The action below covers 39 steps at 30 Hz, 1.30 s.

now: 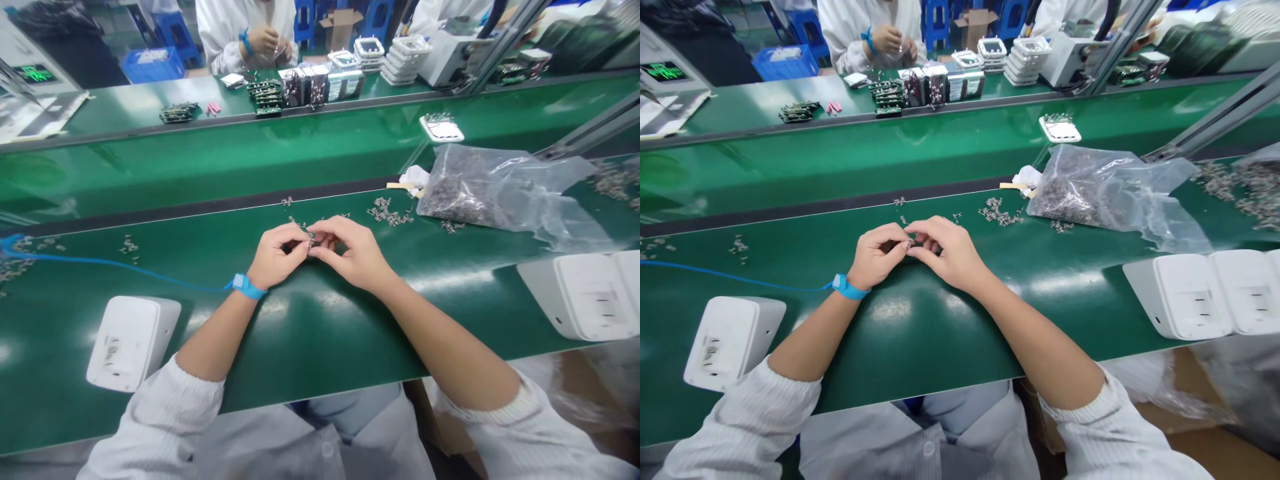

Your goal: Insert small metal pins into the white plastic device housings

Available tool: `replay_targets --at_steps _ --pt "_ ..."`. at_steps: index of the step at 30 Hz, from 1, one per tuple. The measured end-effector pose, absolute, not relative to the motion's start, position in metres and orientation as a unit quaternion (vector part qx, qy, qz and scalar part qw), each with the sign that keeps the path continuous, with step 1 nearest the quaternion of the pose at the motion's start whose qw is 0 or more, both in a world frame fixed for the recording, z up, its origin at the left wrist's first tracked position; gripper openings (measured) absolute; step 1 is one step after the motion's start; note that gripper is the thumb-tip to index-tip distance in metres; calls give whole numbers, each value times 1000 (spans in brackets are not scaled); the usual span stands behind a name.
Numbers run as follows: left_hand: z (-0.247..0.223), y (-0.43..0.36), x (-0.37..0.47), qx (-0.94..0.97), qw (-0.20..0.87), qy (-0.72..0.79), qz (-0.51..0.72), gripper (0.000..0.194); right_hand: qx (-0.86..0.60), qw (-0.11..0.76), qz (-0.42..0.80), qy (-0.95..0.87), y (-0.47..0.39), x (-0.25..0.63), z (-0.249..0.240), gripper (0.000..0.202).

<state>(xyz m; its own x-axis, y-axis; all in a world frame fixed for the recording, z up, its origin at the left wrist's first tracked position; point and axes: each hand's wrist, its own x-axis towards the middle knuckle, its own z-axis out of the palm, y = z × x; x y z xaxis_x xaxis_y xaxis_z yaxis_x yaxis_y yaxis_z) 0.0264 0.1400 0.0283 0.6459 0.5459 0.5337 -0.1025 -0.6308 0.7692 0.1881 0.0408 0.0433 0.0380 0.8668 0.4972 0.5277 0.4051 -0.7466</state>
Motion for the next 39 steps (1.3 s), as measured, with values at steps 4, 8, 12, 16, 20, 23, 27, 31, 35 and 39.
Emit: replay_targets --at_steps 4,8,12,16,20,23,27,31,35,39 --pt "27 140 25 814 445 119 355 13 -481 457 37 -748 40 192 41 19" --pt "30 139 24 821 454 115 325 11 -471 437 14 -767 40 194 40 20" --pt "31 138 24 823 457 125 313 12 -478 451 62 -751 40 194 46 12" --pt "31 138 25 821 453 123 325 13 -500 516 237 -654 41 194 50 13" --pt "31 138 25 821 449 119 331 14 -477 559 449 -509 43 194 47 25" --pt "31 138 26 816 457 126 332 15 -463 578 496 -454 45 194 45 28" --pt "30 139 25 811 462 134 333 16 -489 555 498 -454 44 196 47 25" --pt "30 139 25 809 464 140 334 17 -508 551 473 -464 44 196 50 23" --pt "31 138 26 816 459 150 318 19 -479 609 480 -412 45 191 45 29" --pt "30 138 27 820 445 156 324 16 -474 634 518 -325 47 188 41 32"
